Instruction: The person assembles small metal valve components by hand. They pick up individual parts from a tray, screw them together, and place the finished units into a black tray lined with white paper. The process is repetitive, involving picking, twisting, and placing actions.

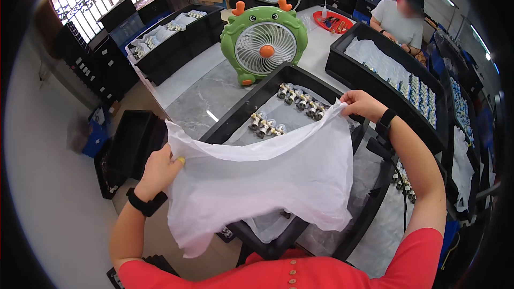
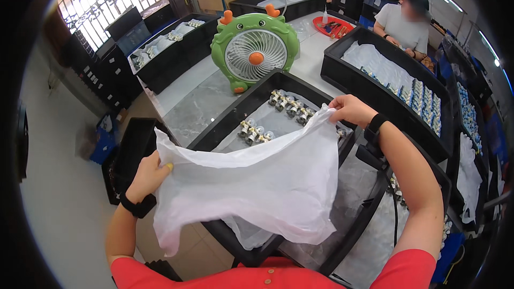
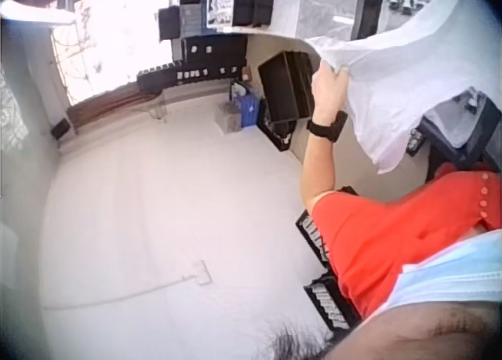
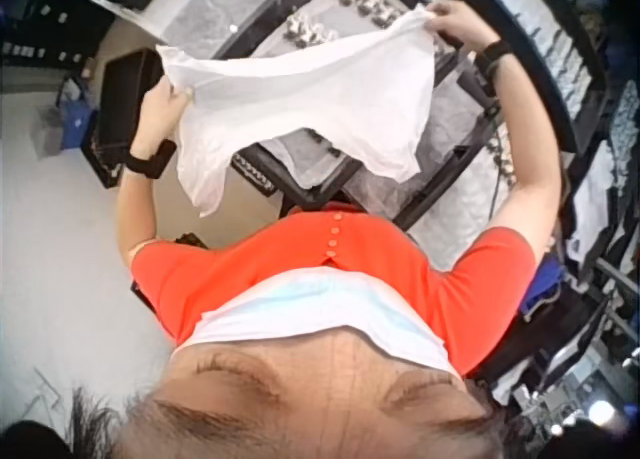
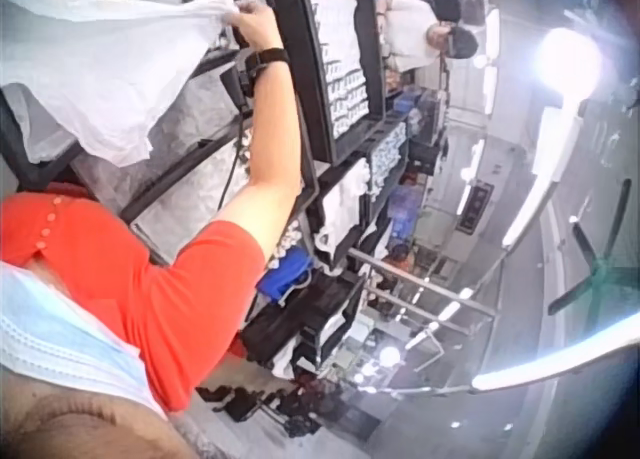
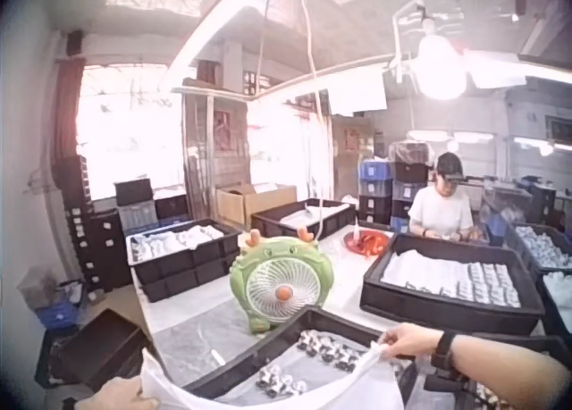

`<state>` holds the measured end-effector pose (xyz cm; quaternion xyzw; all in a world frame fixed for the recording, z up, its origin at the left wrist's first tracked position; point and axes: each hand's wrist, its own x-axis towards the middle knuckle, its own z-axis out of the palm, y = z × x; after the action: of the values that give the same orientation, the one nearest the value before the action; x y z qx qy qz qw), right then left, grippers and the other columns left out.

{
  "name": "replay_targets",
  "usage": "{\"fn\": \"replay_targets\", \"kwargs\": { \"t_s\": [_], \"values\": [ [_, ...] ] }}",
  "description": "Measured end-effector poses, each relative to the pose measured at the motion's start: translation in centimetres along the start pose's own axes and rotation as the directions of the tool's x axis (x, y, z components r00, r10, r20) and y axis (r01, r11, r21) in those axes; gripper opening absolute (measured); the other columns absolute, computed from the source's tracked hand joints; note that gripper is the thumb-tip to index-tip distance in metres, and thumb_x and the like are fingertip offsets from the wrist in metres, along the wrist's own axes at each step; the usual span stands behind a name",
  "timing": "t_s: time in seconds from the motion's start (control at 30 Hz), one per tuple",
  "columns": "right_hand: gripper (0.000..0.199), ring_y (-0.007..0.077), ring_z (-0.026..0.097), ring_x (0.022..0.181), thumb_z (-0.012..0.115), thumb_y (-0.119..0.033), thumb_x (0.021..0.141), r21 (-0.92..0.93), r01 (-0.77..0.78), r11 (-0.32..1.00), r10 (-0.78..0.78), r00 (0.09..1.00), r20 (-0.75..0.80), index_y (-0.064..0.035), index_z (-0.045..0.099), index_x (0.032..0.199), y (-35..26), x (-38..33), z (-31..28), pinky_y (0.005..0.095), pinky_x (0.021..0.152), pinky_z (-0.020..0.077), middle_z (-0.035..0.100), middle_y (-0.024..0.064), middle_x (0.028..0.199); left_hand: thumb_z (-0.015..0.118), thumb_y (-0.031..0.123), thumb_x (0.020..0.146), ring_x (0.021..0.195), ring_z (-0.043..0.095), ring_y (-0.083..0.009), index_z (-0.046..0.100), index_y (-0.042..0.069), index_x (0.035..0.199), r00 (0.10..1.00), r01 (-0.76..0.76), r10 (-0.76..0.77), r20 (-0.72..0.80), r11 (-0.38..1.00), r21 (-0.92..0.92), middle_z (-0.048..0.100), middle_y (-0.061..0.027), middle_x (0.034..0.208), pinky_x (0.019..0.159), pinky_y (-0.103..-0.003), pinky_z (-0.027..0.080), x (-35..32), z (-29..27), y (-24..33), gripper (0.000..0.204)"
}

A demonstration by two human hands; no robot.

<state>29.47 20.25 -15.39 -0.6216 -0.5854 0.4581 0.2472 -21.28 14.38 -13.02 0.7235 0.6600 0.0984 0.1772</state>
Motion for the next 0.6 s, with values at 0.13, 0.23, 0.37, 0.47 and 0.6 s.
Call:
{"fn": "replay_targets", "kwargs": {
  "t_s": [0.13,0.23,0.37,0.47,0.6],
  "values": [
    [0.023,0.0092,0.054,0.072,0.064,-0.012,0.073,-0.009,-0.028,1.0,0.028,0.999,-0.032,0.0025,0.063,0.091,0.4,1.2,1.4,0.0223,0.064,0.0441,0.06,0.0026,0.08,0.069,0.016,0.071,0.084,0.063,-0.0352,0.029,-0.002,0.138,0.996,0.092,-0.089,-0.03,0.991,0.102,0.064,-0.0148,0.1,0.077,-0.041,0.049,-3.2,-2.2,1.8,0.08],
    [0.027,0.0216,0.062,0.076,0.06,-0.012,0.072,-0.192,0.023,0.981,-0.044,0.993,-0.107,0.0023,0.062,0.095,-0.6,1.7,3.4,0.0311,0.068,0.0482,0.065,0.0121,0.082,0.073,0.008,0.063,0.109,0.053,-0.0344,0.035,-0.001,0.136,0.925,-0.183,0.29,-0.244,0.906,0.381,0.054,-0.0193,0.12,0.092,-0.043,0.041,-5.1,-5.3,2.4,0.082],
    [0.032,0.0349,0.063,0.087,0.056,-0.011,0.071,-0.532,0.086,0.842,-0.198,0.967,-0.158,0.0013,0.061,0.101,-2.7,0.8,6.0,0.0398,0.078,0.0484,0.065,0.0216,0.089,0.07,0.006,0.059,0.126,0.039,-0.0381,0.046,0.003,0.131,0.843,-0.531,0.527,0.102,0.791,0.304,0.04,-0.0213,0.137,0.105,-0.049,0.028,-7.1,-9.8,9.0,0.076],
    [0.035,0.0362,0.063,0.088,0.055,-0.009,0.072,-0.496,0.101,0.862,-0.206,0.965,-0.162,0.0002,0.058,0.107,-2.5,0.6,6.4,0.0402,0.079,0.0483,0.065,0.0225,0.09,0.069,0.004,0.059,0.128,0.036,-0.0399,0.055,0.007,0.124,0.608,-0.704,0.689,0.393,0.697,-0.134,0.037,-0.0225,0.138,0.105,-0.048,0.027,-7.0,-8.7,10.8,0.067],
    [0.036,0.0273,0.062,0.082,0.057,-0.009,0.076,-0.355,0.148,0.923,-0.23,0.953,-0.199,-0.0015,0.056,0.111,-2.3,0.8,6.5,0.0361,0.074,0.0485,0.064,0.0167,0.088,0.066,0.008,0.068,0.109,0.055,-0.0327,0.058,0.008,0.12,0.648,-0.408,0.224,0.728,0.909,0.083,0.056,-0.02,0.12,0.089,-0.038,0.044,-6.7,-4.7,11.0,0.052]
  ]
}}
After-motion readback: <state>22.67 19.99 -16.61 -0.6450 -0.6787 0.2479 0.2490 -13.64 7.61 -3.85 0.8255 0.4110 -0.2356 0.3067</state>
